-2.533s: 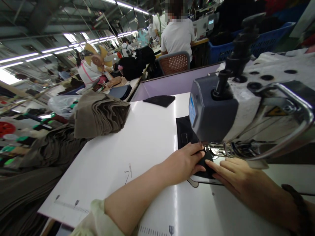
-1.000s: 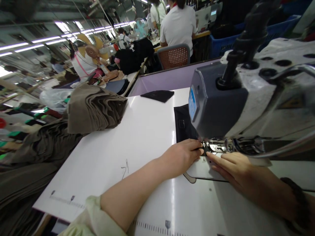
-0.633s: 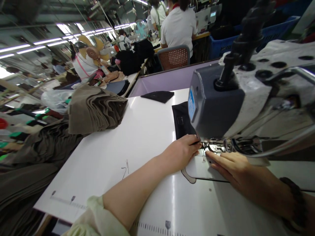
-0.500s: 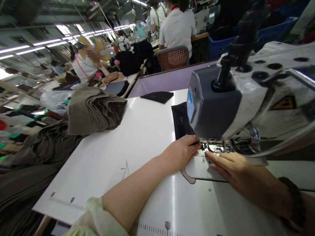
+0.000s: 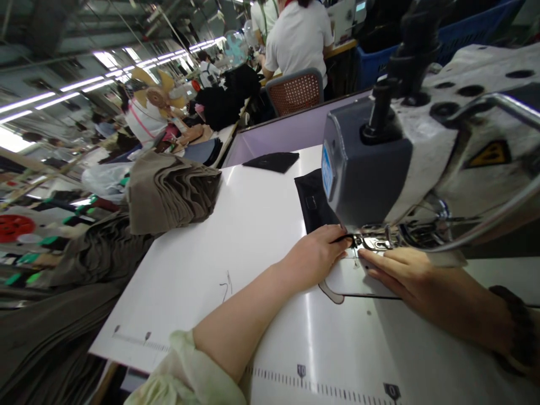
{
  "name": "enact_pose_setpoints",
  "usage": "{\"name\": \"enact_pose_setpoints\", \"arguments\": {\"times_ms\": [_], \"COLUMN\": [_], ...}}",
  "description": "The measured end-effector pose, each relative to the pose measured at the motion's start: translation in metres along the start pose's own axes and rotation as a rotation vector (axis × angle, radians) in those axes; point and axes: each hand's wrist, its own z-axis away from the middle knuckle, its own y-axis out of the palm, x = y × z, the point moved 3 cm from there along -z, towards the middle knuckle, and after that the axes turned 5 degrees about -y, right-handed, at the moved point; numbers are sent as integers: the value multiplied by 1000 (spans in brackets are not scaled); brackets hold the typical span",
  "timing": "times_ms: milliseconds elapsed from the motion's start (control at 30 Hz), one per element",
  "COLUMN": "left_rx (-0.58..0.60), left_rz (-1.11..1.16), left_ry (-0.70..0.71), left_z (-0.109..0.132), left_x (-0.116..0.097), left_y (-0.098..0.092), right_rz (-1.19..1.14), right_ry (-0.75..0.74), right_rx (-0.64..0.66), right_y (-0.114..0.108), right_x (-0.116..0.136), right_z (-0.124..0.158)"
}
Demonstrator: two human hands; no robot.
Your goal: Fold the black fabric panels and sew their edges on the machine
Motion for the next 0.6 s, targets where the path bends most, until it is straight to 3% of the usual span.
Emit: {"name": "enact_pose_setpoints", "arguments": {"times_ms": [400,600], "left_rx": [43,119], "left_rz": [-33,-266], "left_ry": [-18,-127], "left_z": [-2,11], "left_x": [1,-26], "left_y": [-2,-8], "right_rz": [-45,-75], "right_ry": [35,43], "right_rx": [8,5], "right_y": [-4,-8], "right_x": [1,1], "right_z": [-7,-6]}}
